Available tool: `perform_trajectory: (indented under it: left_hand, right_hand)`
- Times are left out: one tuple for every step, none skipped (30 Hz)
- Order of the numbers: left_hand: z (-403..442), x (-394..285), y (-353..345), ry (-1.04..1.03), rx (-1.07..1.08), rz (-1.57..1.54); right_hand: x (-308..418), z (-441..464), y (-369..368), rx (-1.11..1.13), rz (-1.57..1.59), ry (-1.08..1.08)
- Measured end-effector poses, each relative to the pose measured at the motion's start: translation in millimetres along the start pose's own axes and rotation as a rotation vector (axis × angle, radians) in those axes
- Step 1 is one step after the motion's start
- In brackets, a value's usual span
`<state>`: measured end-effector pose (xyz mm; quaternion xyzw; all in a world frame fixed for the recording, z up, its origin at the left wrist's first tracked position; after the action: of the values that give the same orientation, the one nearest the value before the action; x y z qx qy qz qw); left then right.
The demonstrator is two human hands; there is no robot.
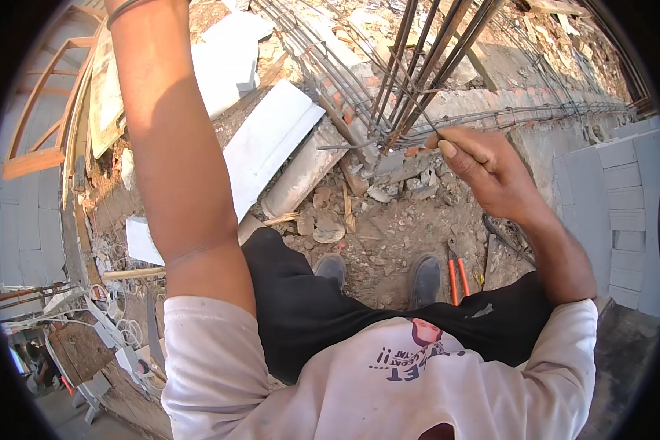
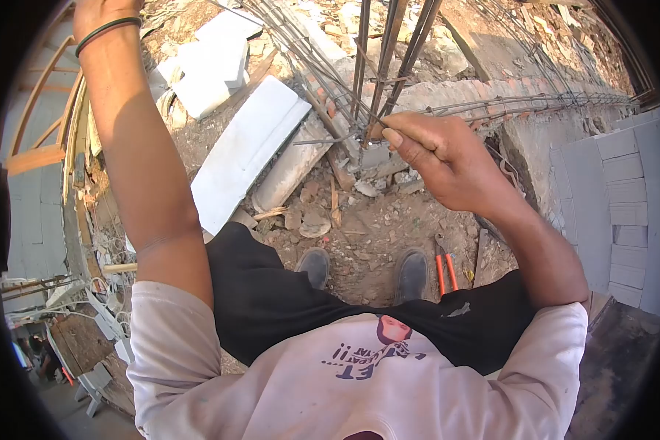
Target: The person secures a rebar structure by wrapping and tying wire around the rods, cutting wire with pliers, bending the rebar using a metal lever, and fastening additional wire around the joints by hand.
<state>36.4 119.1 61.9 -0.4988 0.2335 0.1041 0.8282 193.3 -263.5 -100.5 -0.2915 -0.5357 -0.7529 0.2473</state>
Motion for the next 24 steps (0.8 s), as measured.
perform_trajectory:
  left_hand:
    - [-0.4,-2.5,-0.7,-0.035,0.003,-0.007]
    - [-10.6,3.3,-8.6,-0.052,0.01,0.074]
    - [-20.9,12.9,-15.3,-0.049,0.02,0.07]
    - [-31.9,31.6,-26.4,0.026,0.08,0.07]
    - [-46.2,51.6,-37.9,0.101,0.14,0.071]
    - [-63.5,67.7,-43.4,0.105,0.148,0.071]
    - [-83.9,85.3,-50.2,0.077,0.173,0.116]
    - [-111.3,100.1,-67.1,0.047,0.199,0.161]
    - [-129.1,110.6,-78.2,0.15,0.115,0.159]
    - [-148.4,120.9,-89.1,0.251,0.027,0.149]
    - [-141.1,141.8,-79.3,0.256,0.245,-0.043]
    - [-145.1,141.2,-79.3,0.261,0.251,-0.047]
    - [-154.4,138.9,-81.4,0.291,0.279,-0.081]
    - [-156.4,141.2,-79.6,0.304,0.291,-0.102]
    - [-158.5,143.5,-77.6,0.317,0.302,-0.123]
    - [-153.2,154.1,-60.2,0.303,0.211,0.014]
    - [-148.5,163.9,-38.6,0.289,0.117,0.147]
    - [-155.8,175.8,-32.4,0.445,0.104,-0.02]
    - [-166.1,175.3,-26.4,0.365,0.131,0.101]
    - [-171.4,176.0,-26.5,0.388,0.157,0.06]
    - [-176.3,176.7,-27.6,0.41,0.187,0.019]
    - [-178.4,181.1,-28.4,0.418,0.141,-0.014]
    - [-183.1,194.0,-24.9,0.558,0.038,0.049]
    - [-177.9,191.3,-27.0,0.483,0.037,0.113]
  right_hand:
    - [-7.3,1.9,-7.3,0.096,0.02,-0.049]
    - [-14.0,3.6,-14.4,0.193,0.038,-0.097]
    - [-21.1,7.7,-16.7,0.182,0.035,-0.098]
    - [-13.0,14.0,-9.3,0.014,-0.131,0.114]
    - [1.3,17.3,-6.4,-0.068,-0.211,0.222]
    - [20.7,21.2,-3.2,-0.162,-0.298,0.322]
    - [18.1,30.7,-1.2,-0.137,0.069,0.115]
    - [15.3,38.5,-7.2,-0.11,0.436,-0.092]
    - [20.6,46.3,-9.2,-0.12,0.437,-0.091]
    - [18.1,55.4,-12.9,-0.129,0.657,-0.16]
    - [15.5,60.7,-17.3,-0.137,0.874,-0.229]
    - [14.7,61.8,-17.0,-0.19,0.942,-0.258]
    - [14.6,62.7,-14.7,-0.194,0.938,-0.259]
    - [13.4,63.4,-3.0,-0.264,0.78,-0.223]
    - [12.5,64.1,7.3,-0.327,0.62,-0.187]
    - [12.8,65.3,17.3,-0.381,0.343,-0.138]
    - [7.6,63.9,22.3,-0.371,0.336,-0.142]
    - [1.6,63.1,22.8,-0.276,0.261,-0.184]
    - [-2.6,62.5,19.4,-0.181,0.187,-0.224]
    - [-5.0,59.2,15.1,-0.168,0.243,-0.298]
    - [0.5,59.3,10.2,-0.155,0.235,-0.301]
    - [7.0,59.5,6.2,-0.177,0.305,-0.324]
    - [10.2,60.6,1.8,-0.202,0.375,-0.347]
    - [11.4,63.7,-4.2,-0.196,0.369,-0.352]
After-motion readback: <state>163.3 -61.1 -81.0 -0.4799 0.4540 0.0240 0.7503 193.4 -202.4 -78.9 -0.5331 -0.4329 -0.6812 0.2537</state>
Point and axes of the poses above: each hand's wrist, its own z-axis towards the middle knuckle, its own y-axis out of the back of the hand, x = y × z, the point moved 9 cm from there along z, towards the middle knuckle, and after that the axes turned 4 degrees about -x, right-handed, at the moved point
